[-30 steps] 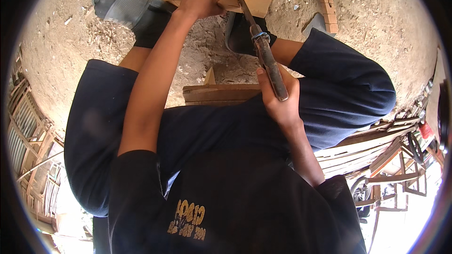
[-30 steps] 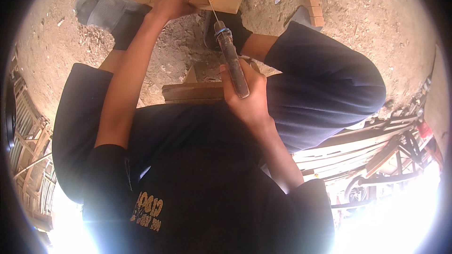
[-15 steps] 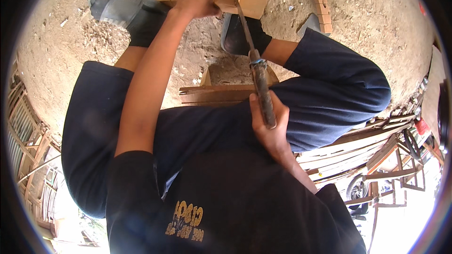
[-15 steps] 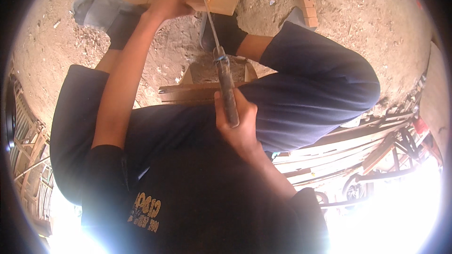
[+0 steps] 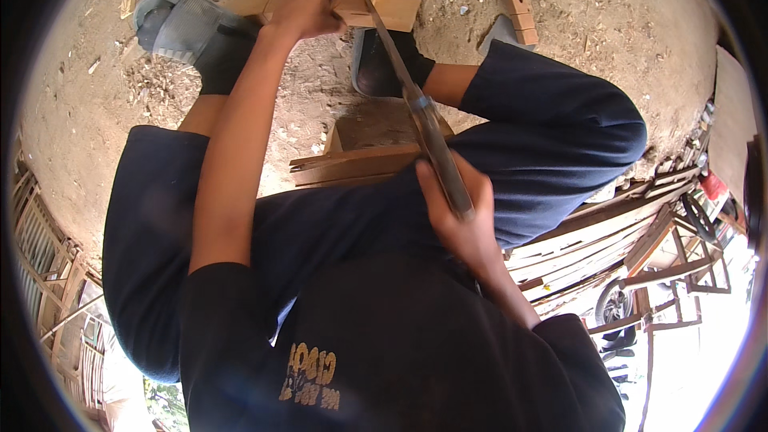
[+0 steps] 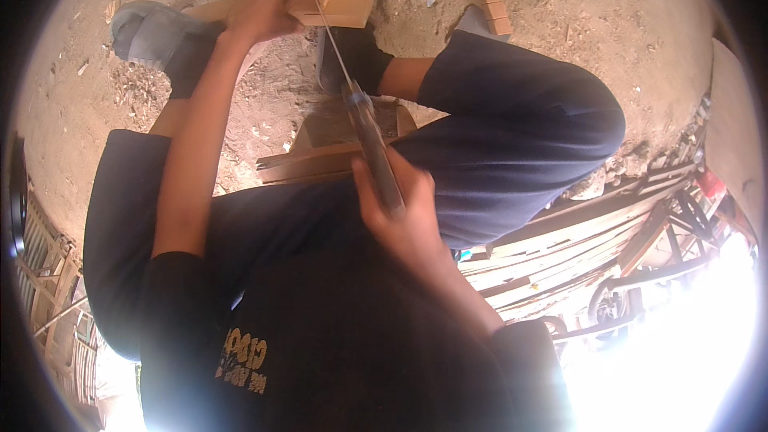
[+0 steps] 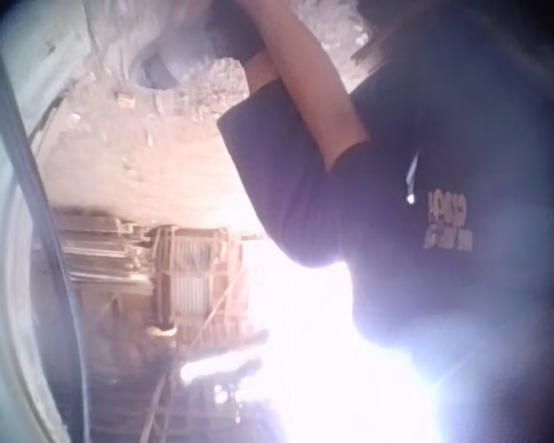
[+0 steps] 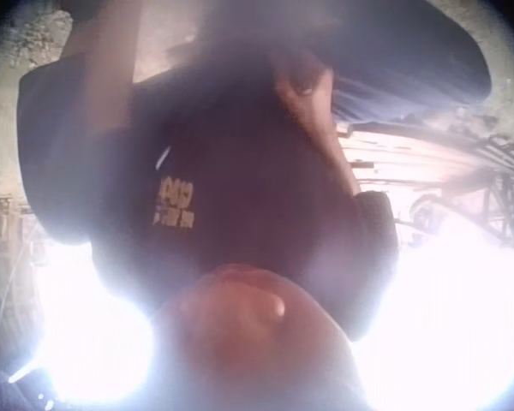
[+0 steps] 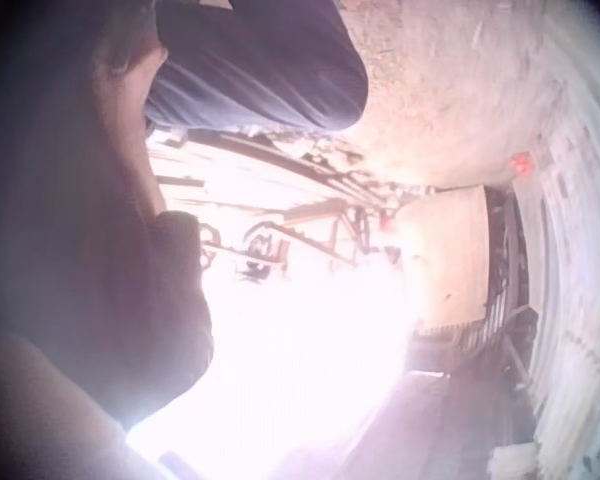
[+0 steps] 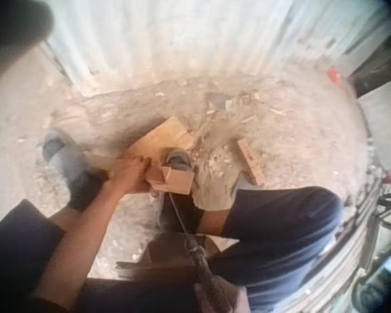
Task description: The person sits on the ground and uses a hand saw to cut a small piece of wood. They hold the wood with one hand and saw with the other, producing sawdust as they work.
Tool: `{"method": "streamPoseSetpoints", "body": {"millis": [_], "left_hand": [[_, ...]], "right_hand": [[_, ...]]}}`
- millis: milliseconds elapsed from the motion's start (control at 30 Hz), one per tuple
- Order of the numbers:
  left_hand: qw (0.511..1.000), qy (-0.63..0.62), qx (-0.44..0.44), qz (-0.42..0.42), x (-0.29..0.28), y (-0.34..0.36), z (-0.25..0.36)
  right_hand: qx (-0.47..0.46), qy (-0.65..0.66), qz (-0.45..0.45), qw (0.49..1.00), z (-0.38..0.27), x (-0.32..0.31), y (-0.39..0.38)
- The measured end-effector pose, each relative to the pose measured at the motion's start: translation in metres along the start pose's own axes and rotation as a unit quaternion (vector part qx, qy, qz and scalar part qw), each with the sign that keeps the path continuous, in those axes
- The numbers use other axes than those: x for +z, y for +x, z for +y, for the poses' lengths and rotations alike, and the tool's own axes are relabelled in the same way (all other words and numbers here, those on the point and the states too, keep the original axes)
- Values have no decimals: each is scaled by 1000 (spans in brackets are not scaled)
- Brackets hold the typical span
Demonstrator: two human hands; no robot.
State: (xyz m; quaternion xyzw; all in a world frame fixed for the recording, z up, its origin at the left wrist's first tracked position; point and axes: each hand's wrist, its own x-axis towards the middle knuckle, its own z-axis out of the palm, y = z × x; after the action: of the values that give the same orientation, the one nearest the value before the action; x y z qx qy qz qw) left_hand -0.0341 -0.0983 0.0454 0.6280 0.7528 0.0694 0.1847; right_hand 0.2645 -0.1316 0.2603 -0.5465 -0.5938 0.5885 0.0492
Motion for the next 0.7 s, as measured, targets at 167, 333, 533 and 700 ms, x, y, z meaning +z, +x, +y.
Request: {"method": "streamPoseSetpoints", "body": {"millis": [167, 333, 533, 700], "left_hand": [[995, 34, -38, -89, -17, 2, 15], [997, 44, -22, -51, -8, -6, 7], [997, 23, -37, -66, -17, 2, 14], [997, 32, -19, -64, -7, -6, 5]], "right_hand": [[-27, -4, -9, 1000, 6, 2, 12], [-3, -21, -18, 1000, 3, -8, -20], [-71, -6, 8, 997, 10, 12, 22], [20, -14, -2, 1000, 13, -7, -32]]}}
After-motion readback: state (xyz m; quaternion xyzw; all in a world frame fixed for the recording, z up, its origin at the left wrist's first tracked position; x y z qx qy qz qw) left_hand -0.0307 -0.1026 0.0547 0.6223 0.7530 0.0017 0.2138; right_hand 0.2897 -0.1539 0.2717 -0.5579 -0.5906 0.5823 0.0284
